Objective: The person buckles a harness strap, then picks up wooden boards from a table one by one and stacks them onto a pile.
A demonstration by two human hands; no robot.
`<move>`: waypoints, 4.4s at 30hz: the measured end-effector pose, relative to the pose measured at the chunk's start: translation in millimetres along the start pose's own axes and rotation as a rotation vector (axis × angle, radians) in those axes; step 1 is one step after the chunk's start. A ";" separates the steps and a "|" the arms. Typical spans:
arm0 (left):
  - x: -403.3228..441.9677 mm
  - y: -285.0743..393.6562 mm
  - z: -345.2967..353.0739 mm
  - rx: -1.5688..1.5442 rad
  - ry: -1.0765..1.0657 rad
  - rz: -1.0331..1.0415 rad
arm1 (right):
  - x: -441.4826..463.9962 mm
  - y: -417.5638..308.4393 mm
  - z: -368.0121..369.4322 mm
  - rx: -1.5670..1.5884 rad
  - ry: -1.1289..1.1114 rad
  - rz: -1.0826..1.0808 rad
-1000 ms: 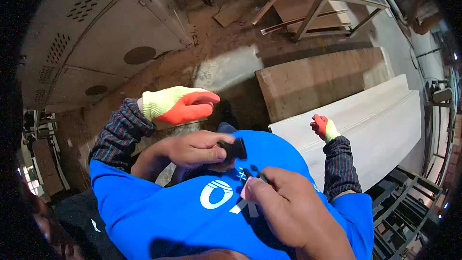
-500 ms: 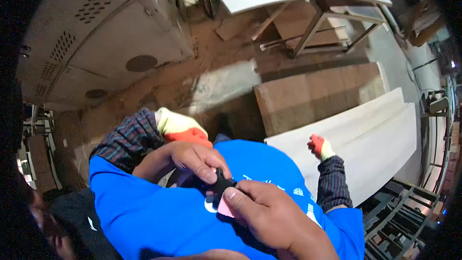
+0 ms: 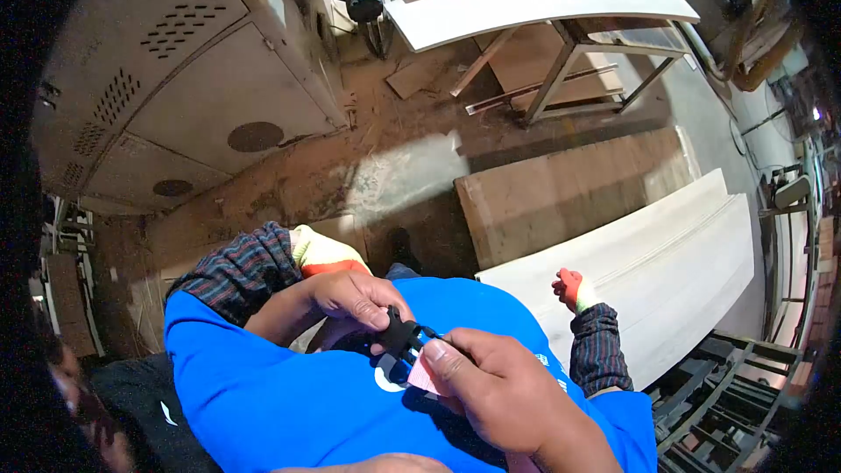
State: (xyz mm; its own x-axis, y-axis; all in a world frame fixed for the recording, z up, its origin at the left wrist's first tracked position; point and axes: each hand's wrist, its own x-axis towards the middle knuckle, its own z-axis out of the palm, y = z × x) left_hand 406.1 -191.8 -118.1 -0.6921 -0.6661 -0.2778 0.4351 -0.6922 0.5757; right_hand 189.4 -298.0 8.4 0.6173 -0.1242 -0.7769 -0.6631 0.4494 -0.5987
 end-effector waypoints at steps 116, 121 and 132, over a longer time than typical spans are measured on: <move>528.6 154.1 -304.0 0.393 0.136 0.127 | 341.4 258.4 331.0 2.604 2.116 -0.276; 585.8 76.2 -294.5 0.549 0.085 0.000 | 361.1 280.7 316.7 2.843 1.969 -0.208; 737.1 -128.2 -410.2 -0.144 -0.369 -0.733 | 392.9 353.7 249.6 2.921 1.704 -0.076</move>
State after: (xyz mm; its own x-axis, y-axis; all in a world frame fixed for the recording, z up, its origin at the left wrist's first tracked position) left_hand 76.4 -707.9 -712.1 -0.9620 0.0837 -0.2599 -0.1474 -0.9604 0.2363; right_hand 303.1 33.0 -459.9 -0.2294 0.3984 -0.8881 0.7417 -0.5193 -0.4245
